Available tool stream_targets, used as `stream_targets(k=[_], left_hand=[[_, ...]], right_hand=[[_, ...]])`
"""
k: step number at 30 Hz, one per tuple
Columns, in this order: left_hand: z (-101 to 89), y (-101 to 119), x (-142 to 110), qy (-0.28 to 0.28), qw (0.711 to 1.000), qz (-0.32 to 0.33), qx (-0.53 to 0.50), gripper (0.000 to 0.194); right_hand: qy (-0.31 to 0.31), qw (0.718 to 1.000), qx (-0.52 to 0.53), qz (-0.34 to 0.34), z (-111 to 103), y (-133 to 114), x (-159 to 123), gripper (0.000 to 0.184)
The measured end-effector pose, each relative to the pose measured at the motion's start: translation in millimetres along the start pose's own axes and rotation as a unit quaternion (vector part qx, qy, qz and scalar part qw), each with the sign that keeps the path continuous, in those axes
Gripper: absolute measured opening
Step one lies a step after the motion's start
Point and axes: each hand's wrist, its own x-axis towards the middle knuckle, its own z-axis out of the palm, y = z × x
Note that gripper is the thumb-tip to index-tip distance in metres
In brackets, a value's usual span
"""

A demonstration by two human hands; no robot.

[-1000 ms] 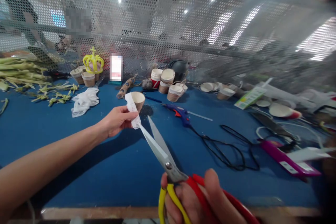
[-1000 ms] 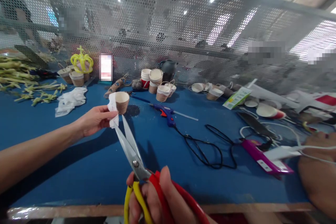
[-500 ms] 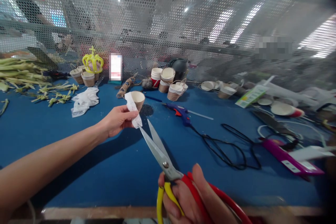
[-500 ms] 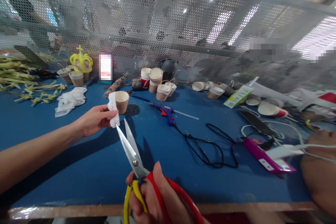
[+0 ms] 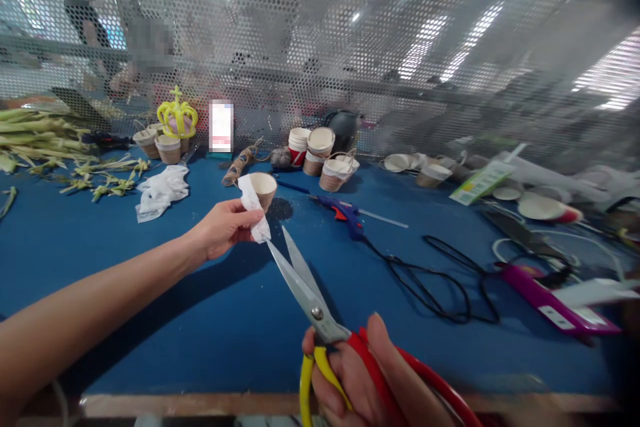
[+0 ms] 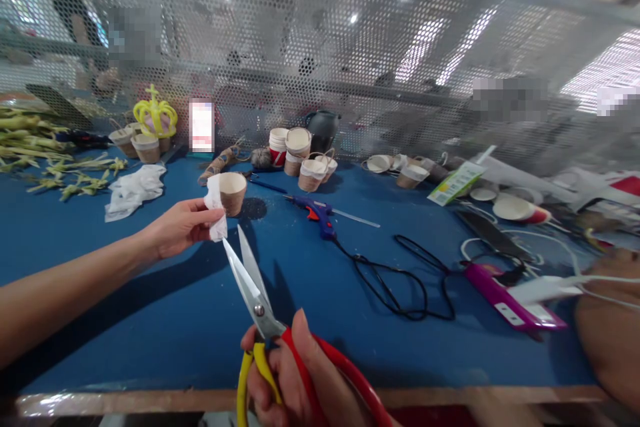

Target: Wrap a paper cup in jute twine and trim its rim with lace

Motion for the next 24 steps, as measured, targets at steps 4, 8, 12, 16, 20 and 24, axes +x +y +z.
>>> stream_targets(k=[4,8,12,16,20,24], left_hand=[[1.1,0.4,0.1,0.0,1.0,-0.002,0.002,0.004],[1.4,0.2,0.3,-0.008,1.0,0.001,-0.002,0.002],[0.7,-1.6,-0.9,-0.018,1.0,0.009,-0.017,0.002],[-0.2,-3.9,-1.2,-0.023,0.999,0.009,-0.027,0.002],[0.6,-5.0,-0.9,-0.024,0.999,0.001,-0.031,0.005],[0.9,-5.7,-1.2,-0.027,0.999,-0.001,-0.039,0.01]], right_hand=[[0.008,0.997,0.053,0.055,25.9,-13.4,1.0,0.048],[-0.022,0.996,0.074,0.049,43.9,-21.2,8.9,0.057],[-0.086,0.992,0.088,0.035,46.8,-21.5,20.9,0.065],[-0.106,0.989,0.097,0.031,50.6,-20.9,26.6,0.062],[-0.08,0.993,0.089,0.005,57.9,-22.6,30.3,0.06],[-0.078,0.992,0.098,0.015,59.6,-24.4,36.8,0.061]])
